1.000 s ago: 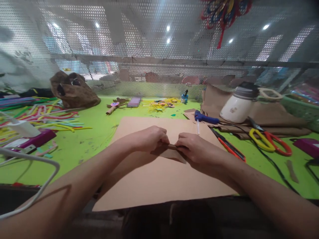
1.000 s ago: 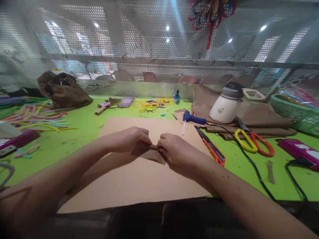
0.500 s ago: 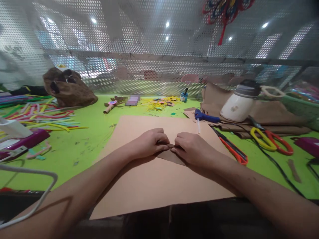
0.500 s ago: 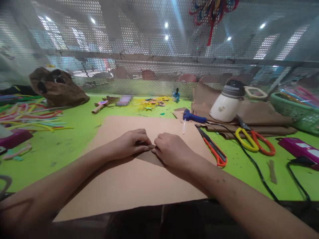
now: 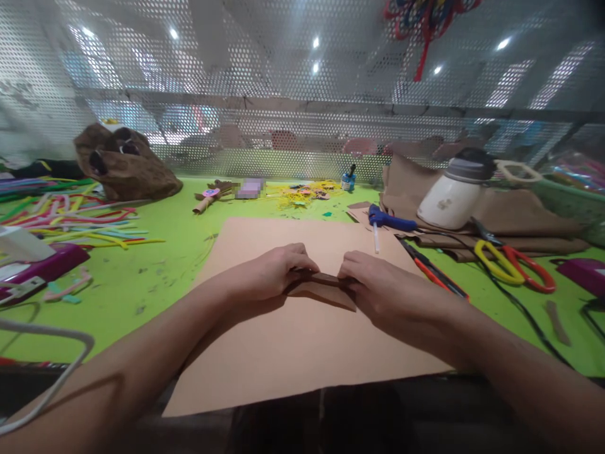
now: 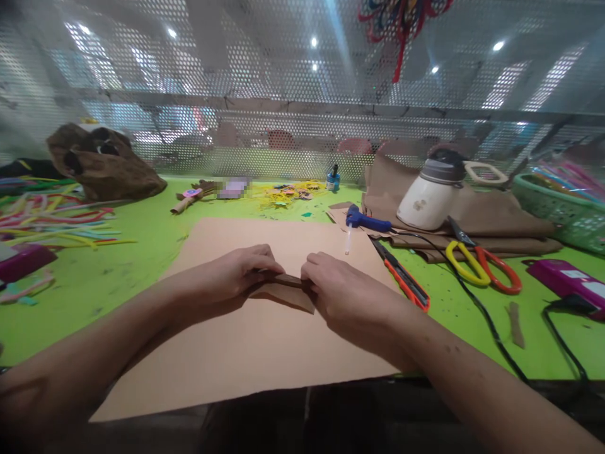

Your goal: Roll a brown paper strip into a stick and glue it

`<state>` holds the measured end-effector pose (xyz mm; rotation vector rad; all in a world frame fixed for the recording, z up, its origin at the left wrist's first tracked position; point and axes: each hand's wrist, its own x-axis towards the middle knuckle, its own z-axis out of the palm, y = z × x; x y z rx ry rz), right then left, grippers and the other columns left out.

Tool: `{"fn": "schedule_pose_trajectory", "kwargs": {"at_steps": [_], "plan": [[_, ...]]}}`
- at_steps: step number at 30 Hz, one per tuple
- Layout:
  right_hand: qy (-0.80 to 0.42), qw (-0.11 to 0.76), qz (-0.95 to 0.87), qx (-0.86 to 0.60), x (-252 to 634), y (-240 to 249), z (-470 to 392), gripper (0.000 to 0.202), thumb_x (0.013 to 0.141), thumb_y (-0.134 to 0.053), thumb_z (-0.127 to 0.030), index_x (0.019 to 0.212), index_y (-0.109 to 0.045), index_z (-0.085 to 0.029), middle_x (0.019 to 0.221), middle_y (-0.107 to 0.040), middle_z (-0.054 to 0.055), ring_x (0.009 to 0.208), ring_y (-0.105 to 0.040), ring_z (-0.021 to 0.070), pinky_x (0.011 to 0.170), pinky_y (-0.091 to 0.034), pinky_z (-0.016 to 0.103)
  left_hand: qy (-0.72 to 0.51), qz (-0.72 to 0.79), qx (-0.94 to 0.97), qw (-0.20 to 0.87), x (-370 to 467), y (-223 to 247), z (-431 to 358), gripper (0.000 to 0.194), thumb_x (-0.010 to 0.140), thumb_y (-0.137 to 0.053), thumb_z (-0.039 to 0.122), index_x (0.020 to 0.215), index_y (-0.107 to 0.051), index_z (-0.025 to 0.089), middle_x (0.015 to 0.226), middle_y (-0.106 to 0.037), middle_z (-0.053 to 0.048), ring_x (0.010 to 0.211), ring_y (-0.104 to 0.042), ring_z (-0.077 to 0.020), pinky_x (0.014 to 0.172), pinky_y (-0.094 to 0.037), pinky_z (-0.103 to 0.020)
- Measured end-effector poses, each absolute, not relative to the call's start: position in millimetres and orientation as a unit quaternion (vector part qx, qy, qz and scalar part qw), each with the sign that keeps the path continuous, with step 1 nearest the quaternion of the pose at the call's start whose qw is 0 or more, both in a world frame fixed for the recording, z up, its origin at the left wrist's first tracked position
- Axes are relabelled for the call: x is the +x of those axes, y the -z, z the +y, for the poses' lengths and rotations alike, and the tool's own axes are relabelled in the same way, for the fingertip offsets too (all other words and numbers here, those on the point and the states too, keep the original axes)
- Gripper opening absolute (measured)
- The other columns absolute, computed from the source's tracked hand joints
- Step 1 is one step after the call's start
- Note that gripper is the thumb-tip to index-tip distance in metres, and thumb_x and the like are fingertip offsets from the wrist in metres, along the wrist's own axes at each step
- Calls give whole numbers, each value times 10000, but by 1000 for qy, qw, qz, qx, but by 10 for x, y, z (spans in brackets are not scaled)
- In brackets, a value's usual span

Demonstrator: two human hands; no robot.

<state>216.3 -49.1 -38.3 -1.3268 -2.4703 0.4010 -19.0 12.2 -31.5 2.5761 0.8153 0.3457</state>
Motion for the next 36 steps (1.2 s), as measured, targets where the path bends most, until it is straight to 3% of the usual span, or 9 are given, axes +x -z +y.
{"fn": "schedule_pose_trajectory", "kwargs": {"at_steps": [15, 24, 30, 36], "plan": [[-124, 119, -867, -467, 2168, 319, -516, 146, 897, -464, -158, 786, -548, -201, 832, -555, 28, 699, -502, 148, 637, -347, 284, -105, 269, 938, 193, -284, 232, 134, 344, 857, -454, 110, 1094, -670, 235, 1008, -624, -39, 905, -590, -151, 821, -445, -248], [-18, 129, -871, -474, 2064, 483, -497, 138, 836, -499, -107, 750, -561, -195, 775, -526, 30, 670, -457, 161, 631, -313, 308, -121, 272, 940, 169, -299, 234, 122, 312, 783, -486, 82, 962, -699, 221, 922, -641, -32, 776, -590, -144, 727, -438, -246], [-50, 129, -875, -463, 2075, 410, -539, 178, 791, -482, -43, 718, -542, -194, 777, -530, 16, 659, -455, 141, 610, -306, 288, -133, 257, 943, 163, -335, 264, 130, 286, 766, -481, 88, 909, -696, 210, 878, -638, -36, 746, -582, -146, 712, -427, -253], [-91, 121, -875, -460, 2112, 376, -485, 160, 845, -481, -100, 746, -559, -200, 812, -547, 21, 691, -500, 145, 618, -347, 278, -120, 284, 935, 174, -333, 239, 125, 346, 716, -465, 64, 924, -697, 216, 938, -652, -31, 803, -588, -152, 727, -422, -249]]}}
